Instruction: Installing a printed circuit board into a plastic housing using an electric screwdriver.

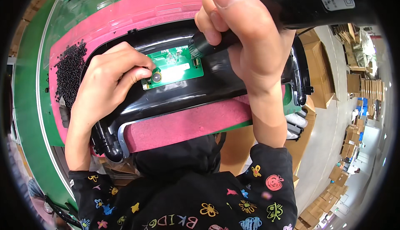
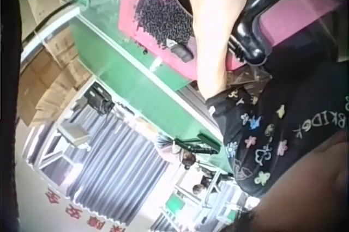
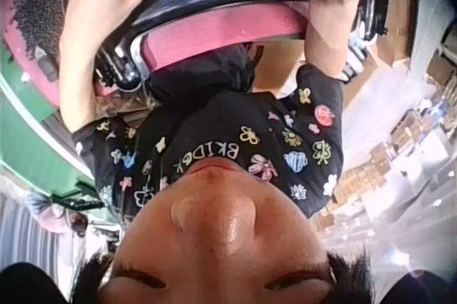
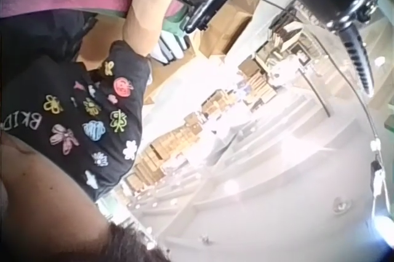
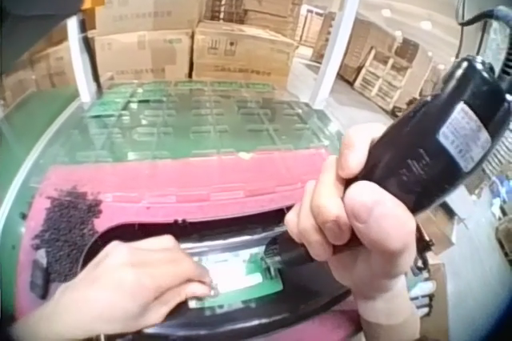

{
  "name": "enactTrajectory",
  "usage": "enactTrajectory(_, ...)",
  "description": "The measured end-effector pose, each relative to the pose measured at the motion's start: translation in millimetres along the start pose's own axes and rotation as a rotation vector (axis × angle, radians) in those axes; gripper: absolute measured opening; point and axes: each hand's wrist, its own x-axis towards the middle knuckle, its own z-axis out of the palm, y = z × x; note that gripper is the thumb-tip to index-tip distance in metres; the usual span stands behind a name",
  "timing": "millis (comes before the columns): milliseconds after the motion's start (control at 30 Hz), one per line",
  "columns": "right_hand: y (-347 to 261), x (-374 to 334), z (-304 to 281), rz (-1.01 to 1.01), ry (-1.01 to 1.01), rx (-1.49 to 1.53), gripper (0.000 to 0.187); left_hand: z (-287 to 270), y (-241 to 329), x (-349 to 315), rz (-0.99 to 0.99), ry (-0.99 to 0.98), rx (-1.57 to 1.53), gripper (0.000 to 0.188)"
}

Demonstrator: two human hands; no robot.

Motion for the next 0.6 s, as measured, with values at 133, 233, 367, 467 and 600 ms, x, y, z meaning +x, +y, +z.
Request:
enactTrajectory(133,10.8,-6.4,38.2,0.051,0.414,0.113,0.026,0.3,0.5,-2.0,-0.038,-0.113,0.086,0.008)
enactTrajectory(233,10.4,-4.1,34.9,0.103,0.389,0.085,0.028,1.1,-1.8,-3.1,-0.072,-0.111,0.035,0.007)
enactTrajectory(367,11.2,0.6,33.9,0.194,0.362,0.093,0.026,-2.1,0.5,-3.0,-0.135,-0.132,-0.043,0.008)
enactTrajectory(467,10.5,2.7,31.0,0.204,0.334,0.064,0.029,-3.2,0.2,-2.7,-0.138,-0.136,-0.053,0.008)
enactTrajectory(600,11.8,6.2,-3.6,0.097,0.07,-0.07,0.023,-1.1,-1.5,-2.6,-0.109,-0.111,-0.074,0.009)
